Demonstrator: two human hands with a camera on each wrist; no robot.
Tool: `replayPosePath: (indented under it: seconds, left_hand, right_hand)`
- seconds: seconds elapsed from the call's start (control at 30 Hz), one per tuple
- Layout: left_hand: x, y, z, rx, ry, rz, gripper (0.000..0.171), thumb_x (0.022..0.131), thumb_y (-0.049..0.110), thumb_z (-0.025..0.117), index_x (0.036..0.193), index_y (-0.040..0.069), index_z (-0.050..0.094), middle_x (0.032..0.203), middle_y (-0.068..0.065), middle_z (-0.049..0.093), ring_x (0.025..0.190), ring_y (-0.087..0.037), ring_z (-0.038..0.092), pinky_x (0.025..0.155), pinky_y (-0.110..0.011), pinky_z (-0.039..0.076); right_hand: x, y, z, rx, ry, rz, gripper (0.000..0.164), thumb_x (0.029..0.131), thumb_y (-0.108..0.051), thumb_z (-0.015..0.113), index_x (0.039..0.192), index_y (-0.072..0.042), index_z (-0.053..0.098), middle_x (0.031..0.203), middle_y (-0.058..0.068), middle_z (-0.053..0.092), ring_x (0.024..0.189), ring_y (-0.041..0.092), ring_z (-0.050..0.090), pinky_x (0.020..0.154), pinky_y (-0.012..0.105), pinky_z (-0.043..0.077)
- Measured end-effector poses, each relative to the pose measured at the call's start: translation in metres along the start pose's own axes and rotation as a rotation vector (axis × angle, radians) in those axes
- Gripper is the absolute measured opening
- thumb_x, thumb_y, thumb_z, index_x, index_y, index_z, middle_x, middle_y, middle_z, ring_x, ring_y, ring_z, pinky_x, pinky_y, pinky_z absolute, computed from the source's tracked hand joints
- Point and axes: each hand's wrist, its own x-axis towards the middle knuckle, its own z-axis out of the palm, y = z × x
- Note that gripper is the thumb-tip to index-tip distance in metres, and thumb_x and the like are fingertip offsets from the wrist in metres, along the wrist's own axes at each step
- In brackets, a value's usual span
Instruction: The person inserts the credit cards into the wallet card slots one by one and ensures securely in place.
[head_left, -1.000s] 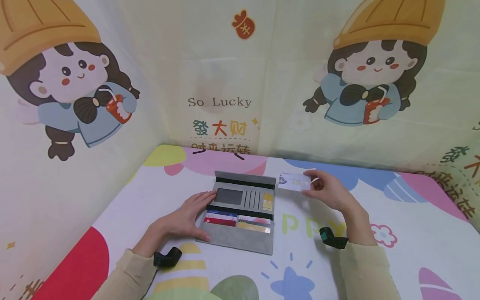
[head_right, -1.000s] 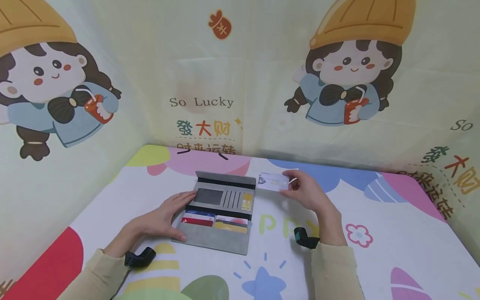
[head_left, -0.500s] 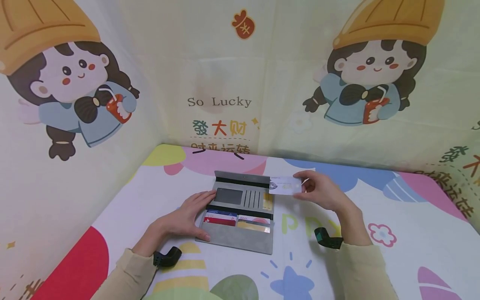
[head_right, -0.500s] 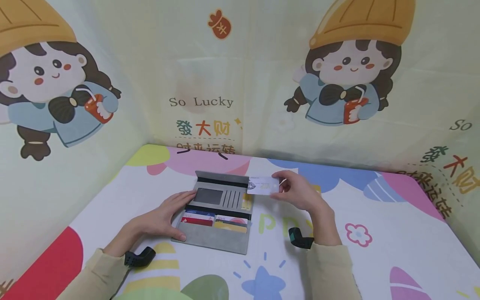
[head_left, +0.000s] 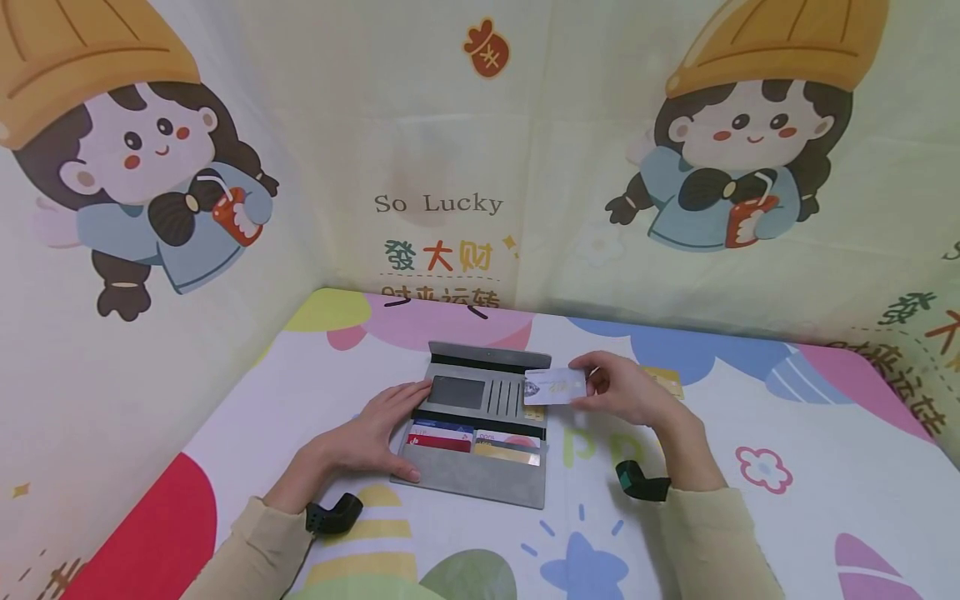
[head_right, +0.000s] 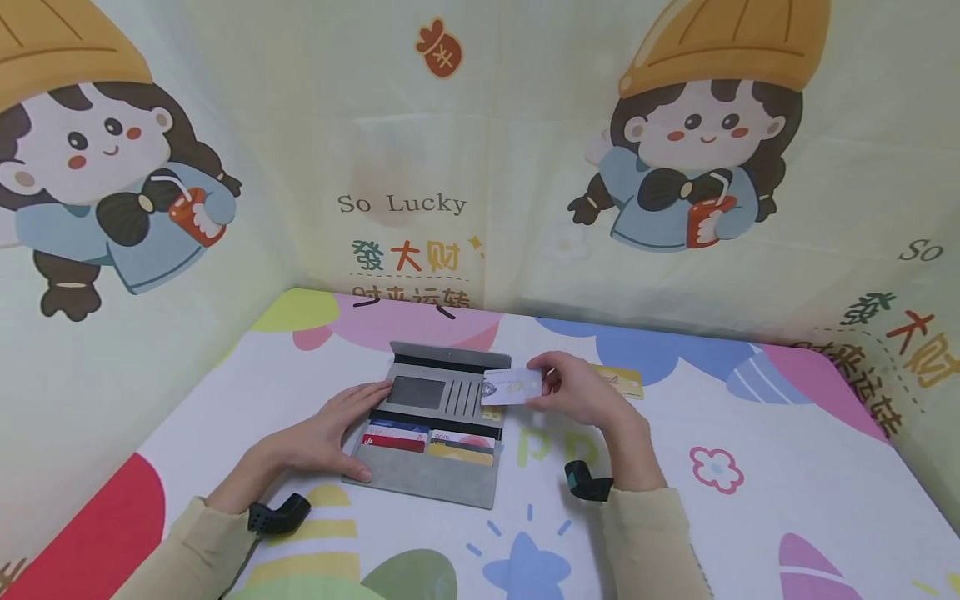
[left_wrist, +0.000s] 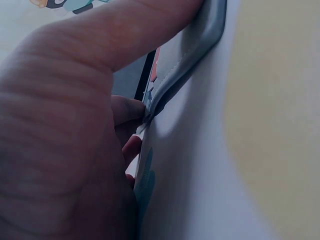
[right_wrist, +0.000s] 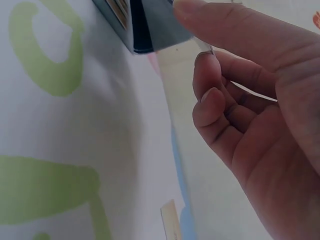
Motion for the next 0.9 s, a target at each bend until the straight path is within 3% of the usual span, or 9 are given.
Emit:
replayPosePath:
  seconds: [0.9]
  left_hand:
    - [0.0,0.0,-0.002,-0.002,0.006,0.009,0.119,0.069,0.058,0.084,0.16,0.007,0.026,0.166,-0.009,0.022,0.149,-0.038,0.016,0.114,-0.067,0.018]
  right_hand:
    - [0.006,-0.012,0.012,-0.106,-0.063,0.032,0.048,0.08,-0.016,0.087,0.118,0.006,0.066,0.08,0.0,0.057,0.075,0.018,0.053,0.069,0.031,0.045]
